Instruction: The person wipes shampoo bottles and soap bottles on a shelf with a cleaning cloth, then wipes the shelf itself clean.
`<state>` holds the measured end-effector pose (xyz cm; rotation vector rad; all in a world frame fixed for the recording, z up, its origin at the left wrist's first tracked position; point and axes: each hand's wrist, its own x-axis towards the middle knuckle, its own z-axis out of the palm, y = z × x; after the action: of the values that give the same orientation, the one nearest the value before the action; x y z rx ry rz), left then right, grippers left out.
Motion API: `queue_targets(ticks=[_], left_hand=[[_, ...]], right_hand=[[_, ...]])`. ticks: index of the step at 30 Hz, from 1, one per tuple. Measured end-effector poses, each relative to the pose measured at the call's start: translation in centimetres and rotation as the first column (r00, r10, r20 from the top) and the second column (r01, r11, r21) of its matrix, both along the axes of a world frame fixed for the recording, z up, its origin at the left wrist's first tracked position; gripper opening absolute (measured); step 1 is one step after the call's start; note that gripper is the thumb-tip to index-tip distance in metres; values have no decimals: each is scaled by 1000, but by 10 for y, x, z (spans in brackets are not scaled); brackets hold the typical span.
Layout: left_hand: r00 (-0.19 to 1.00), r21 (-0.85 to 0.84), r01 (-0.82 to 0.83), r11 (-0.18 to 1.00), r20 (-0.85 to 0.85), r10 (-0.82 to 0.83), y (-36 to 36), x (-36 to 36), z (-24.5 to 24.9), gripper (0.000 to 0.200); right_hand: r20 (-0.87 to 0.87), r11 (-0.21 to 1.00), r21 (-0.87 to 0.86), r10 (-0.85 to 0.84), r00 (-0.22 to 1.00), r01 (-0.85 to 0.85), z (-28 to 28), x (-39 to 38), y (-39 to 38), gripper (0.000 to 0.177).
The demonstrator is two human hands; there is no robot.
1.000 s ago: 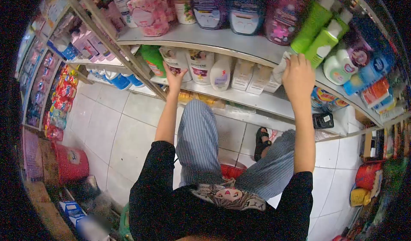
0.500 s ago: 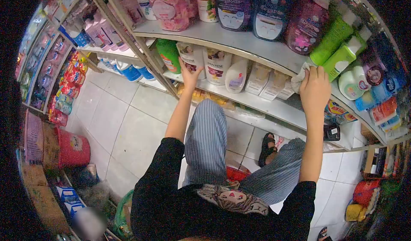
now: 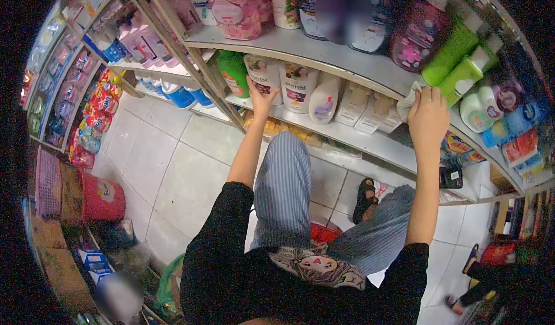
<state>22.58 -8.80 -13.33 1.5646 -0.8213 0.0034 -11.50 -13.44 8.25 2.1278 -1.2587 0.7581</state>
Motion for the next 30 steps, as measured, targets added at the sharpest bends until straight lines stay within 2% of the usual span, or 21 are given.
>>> queue_targets(ticks=[1, 3, 4, 5, 7, 8, 10, 12, 13, 14, 15, 18, 19, 20, 21, 22, 24, 25, 27, 28, 30], left_hand=[[1000, 3, 14, 1000, -1, -14, -2, 5, -6, 103], [993, -109, 120, 987, -5, -121, -8, 14, -16, 104], [996, -46, 83, 996, 22, -82, -6, 12, -11, 106], [993, -78, 116, 990, 4, -116, -6, 14, -11, 106], [985, -102, 168, 980, -11, -170, -5, 11, -11, 106], [982, -134, 164, 977, -67, -174, 0, 5, -8, 104], [974, -166, 170, 972, -124, -191, 12, -20, 8, 103], [982, -2, 145, 989, -124, -144, 32, -49, 25, 97], [970, -8, 176, 984, -171, -175, 39, -63, 27, 89], [967, -4, 195, 981, -168, -192, 48, -72, 29, 89], [960, 9, 234, 972, -161, -230, 53, -82, 29, 84], [932, 19, 335, 942, -157, -328, 56, -117, 35, 68], [936, 50, 350, 935, -60, -347, 56, -124, 35, 64], [933, 80, 353, 932, 38, -357, 56, -128, 35, 61], [927, 76, 362, 929, 79, -367, 55, -134, 37, 56], [917, 71, 386, 920, 81, -391, 56, -138, 34, 56], [897, 277, 349, 895, 178, -405, 60, -144, 27, 52], [880, 348, 331, 877, 221, -420, 60, -146, 26, 50], [865, 335, 323, 885, 274, -420, 56, -150, 27, 48], [861, 329, 321, 888, 289, -418, 55, -152, 26, 47], [863, 333, 336, 881, 266, -430, 50, -154, 25, 46]], right_hand=[[7, 1000, 6, 5, 1000, -5, 0, 0, 0, 13], [3, 1000, -28, 11, 1000, -11, -4, -3, -4, 14], [-1, 997, -63, 35, 999, -35, -7, -6, -6, 15], [-2, 998, -59, 8, 1000, -8, -9, -7, -6, 15], [78, 991, -87, 109, 991, -102, -13, -9, -5, 21], [78, 993, -81, 89, 993, -83, -16, -12, -5, 21], [99, 947, -183, 285, 953, -264, -20, -18, -6, 27], [97, 950, -169, 281, 955, -262, -22, -19, -5, 32], [118, 954, -137, 282, 952, -266, -22, -18, -4, 31], [138, 959, -106, 276, 951, -263, -23, -18, -3, 31], [97, 969, -87, 238, 967, -230, -25, -20, -3, 34], [149, 915, -103, 401, 904, -389, -42, -37, -1, 42], [163, 881, -107, 473, 866, -461, -51, -44, 3, 44], [124, 888, -60, 459, 880, -455, -65, -50, 6, 37], [90, 877, 1, 479, 873, -481, -83, -58, 6, 39], [88, 889, -4, 456, 885, -458, -100, -67, 7, 39], [69, 894, 196, 398, 915, -404, -134, -84, 9, 33], [74, 903, 187, 380, 922, -387, -156, -93, 5, 33], [191, 891, 316, 276, 942, -326, -189, -110, -5, 26], [196, 900, 307, 258, 946, -309, -192, -114, -9, 26], [264, 879, 437, 78, 961, -191, -199, -116, -16, 21]])
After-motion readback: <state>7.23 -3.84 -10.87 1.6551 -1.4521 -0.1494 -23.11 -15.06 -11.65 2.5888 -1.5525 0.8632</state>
